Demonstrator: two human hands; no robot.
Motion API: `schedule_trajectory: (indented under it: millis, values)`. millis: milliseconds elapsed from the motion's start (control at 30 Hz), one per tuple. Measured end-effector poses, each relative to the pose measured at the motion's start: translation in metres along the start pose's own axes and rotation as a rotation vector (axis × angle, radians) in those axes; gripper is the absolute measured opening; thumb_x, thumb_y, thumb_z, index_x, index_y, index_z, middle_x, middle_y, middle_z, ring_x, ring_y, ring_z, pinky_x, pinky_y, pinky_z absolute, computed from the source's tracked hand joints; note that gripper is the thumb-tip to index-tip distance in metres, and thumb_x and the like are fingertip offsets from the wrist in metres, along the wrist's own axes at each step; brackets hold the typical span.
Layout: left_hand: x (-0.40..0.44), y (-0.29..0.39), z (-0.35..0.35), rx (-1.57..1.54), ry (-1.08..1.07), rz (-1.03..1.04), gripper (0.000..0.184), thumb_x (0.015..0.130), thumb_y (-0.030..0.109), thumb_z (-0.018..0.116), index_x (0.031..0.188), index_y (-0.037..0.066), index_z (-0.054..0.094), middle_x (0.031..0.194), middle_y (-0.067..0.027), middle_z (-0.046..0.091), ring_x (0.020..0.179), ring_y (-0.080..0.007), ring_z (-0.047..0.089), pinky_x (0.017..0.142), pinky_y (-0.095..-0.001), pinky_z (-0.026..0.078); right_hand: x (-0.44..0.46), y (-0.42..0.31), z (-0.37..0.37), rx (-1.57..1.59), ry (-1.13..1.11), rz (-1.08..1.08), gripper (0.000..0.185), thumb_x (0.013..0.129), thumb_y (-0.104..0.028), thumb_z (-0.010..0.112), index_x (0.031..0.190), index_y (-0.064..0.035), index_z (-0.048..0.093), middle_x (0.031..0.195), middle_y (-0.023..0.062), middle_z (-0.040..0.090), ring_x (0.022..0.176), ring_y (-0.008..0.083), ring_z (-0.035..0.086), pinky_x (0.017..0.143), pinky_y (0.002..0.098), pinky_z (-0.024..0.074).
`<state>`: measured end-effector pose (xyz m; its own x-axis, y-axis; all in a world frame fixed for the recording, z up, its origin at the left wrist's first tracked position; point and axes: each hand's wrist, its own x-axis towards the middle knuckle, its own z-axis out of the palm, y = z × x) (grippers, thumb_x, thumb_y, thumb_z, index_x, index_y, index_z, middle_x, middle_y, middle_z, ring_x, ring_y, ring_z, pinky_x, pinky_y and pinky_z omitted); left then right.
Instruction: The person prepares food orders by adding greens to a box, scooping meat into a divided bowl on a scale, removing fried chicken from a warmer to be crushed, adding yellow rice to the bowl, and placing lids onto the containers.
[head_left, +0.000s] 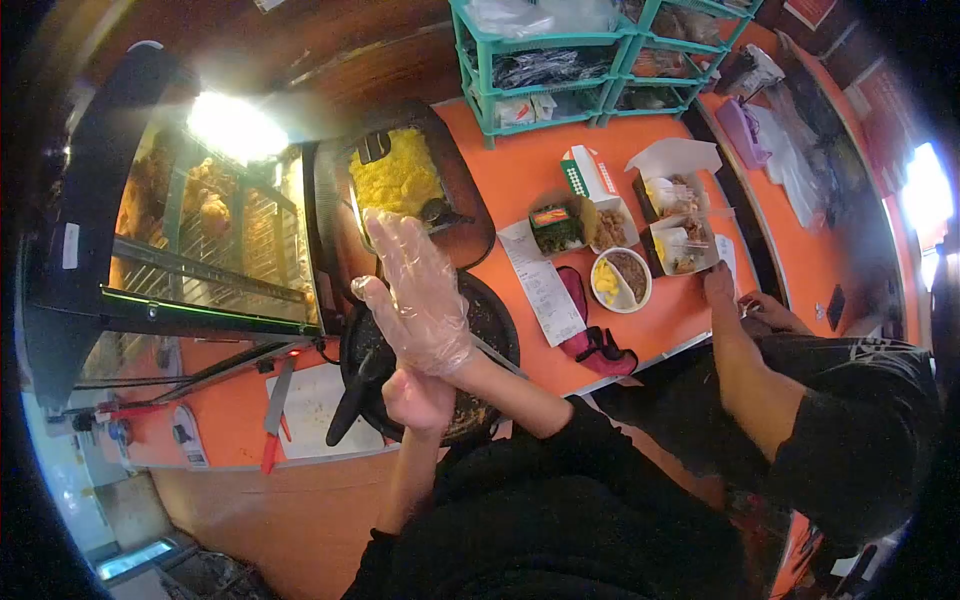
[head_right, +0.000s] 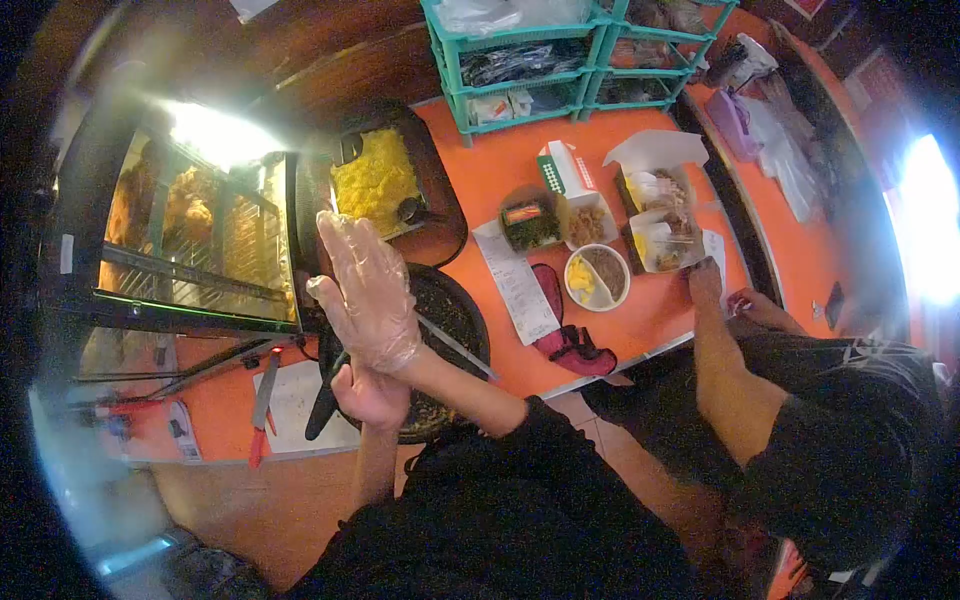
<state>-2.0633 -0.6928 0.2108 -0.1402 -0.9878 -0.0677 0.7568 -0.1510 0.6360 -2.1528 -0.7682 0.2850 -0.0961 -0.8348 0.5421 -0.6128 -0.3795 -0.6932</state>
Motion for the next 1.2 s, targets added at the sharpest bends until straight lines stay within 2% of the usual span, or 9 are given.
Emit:
schedule_trajectory:
  millis: [300,367,400,433,567,633,700,967,1200]
  values:
    - [0.012,0.027,0.023,-0.096,0.34,-0.112,0.072,0.087,0.059,0.038,0.131,0.002,0.044,0.124,-0.014,0.054,0.112,-0.0296,0.052,0.099,-0.0415,0.037,-0.075,0.018,0.028,0.379,-0.383,0.314,0.047,0.098,-0.027,0.039,0.135,0.0029,0.039,0.14,0.0267,0.037,0.132,0.0398,0.031,0.108,0.0413,0.0257]
    - [0.018,0.017,0.002,-0.099,0.335,-0.068,0.069,0.088,0.058,0.037,0.128,0.002,0.046,0.12,-0.0132,0.055,0.109,-0.0287,0.053,0.098,-0.0416,0.038,-0.087,0.034,0.026,0.437,-0.622,0.11,0.046,0.098,-0.027,0.039,0.134,0.0021,0.041,0.137,0.0294,0.038,0.129,0.0415,0.033,0.108,0.0418,0.0252]
    - [0.023,0.012,-0.017,-0.102,0.331,-0.019,0.066,0.089,0.056,0.036,0.126,0.003,0.047,0.117,-0.0124,0.056,0.106,-0.0278,0.054,0.096,-0.0417,0.039,-0.046,0.019,-0.009,0.581,-1.209,0.535,0.049,0.097,-0.028,0.039,0.135,0.0029,0.039,0.138,0.0296,0.036,0.132,0.0396,0.03,0.11,0.0408,0.0215]
    - [0.032,0.009,-0.046,0.067,0.288,0.125,0.056,0.092,0.05,0.037,0.122,0.004,0.049,0.113,-0.0108,0.055,0.103,-0.0262,0.053,0.095,-0.0397,0.038,-0.089,0.025,0.011,0.636,-0.794,0.383,0.049,0.097,-0.031,0.039,0.133,0.0036,0.042,0.134,0.0279,0.043,0.13,0.0344,0.037,0.11,0.0396,0.0238]
    - [0.045,0.019,-0.048,0.37,0.708,0.15,0.045,0.093,0.04,0.045,0.116,0.002,0.052,0.113,-0.0125,0.051,0.102,-0.0245,0.05,0.095,-0.0365,0.036,-0.098,0.058,-0.021,0.75,-1.072,0.351,0.045,0.096,-0.035,0.046,0.123,-0.0001,0.055,0.105,0.0196,0.064,0.1,0.0257,0.062,0.093,0.0382,0.045]
    - [0.041,0.008,-0.074,1.597,0.508,0.136,0.046,0.09,0.039,0.052,0.11,-0.003,0.053,0.109,-0.0149,0.054,0.1,-0.0271,0.052,0.095,-0.0397,0.036,-0.079,0.079,-0.04,0.571,-1.068,0.719,0.036,0.09,-0.035,0.056,0.091,-0.0008,0.068,0.076,0.0061,0.068,0.071,0.0159,0.066,0.066,0.0296,0.0517]
    - [0.04,0.002,-0.105,1.711,0.49,-0.19,0.053,0.087,0.042,0.058,0.107,-0.007,0.055,0.106,-0.0199,0.059,0.103,-0.0337,0.054,0.096,-0.0421,0.037,-0.064,0.109,-0.057,0.279,-0.668,0.654,0.038,0.084,-0.037,0.063,0.068,-0.0025,0.063,0.06,0.0124,0.06,0.054,0.0194,0.057,0.054,0.0375,0.0436]
    - [0.032,0.036,-0.027,1.982,-0.138,-0.678,0.068,0.083,0.059,0.055,0.106,-0.005,0.06,0.097,-0.0275,0.063,0.098,-0.0378,0.061,0.086,-0.0424,0.045,0.059,0.302,-0.186,-0.255,0.169,0.5,0.016,0.075,-0.011,0.067,0.088,-0.0051,0.059,0.082,0.0193,0.065,0.082,0.0373,0.064,0.075,0.0415,0.0496]
    - [0.047,0.039,-0.039,1.771,-0.138,-0.94,0.063,0.085,0.058,0.052,0.075,-0.003,0.064,0.059,-0.0138,0.061,0.063,-0.0254,0.066,0.058,-0.0364,0.049,0.188,0.466,-0.223,-0.899,-0.103,0.667,0.035,0.082,-0.029,0.046,0.101,-0.0057,0.064,0.107,0.0167,0.066,0.098,0.0329,0.064,0.084,0.047,0.049]
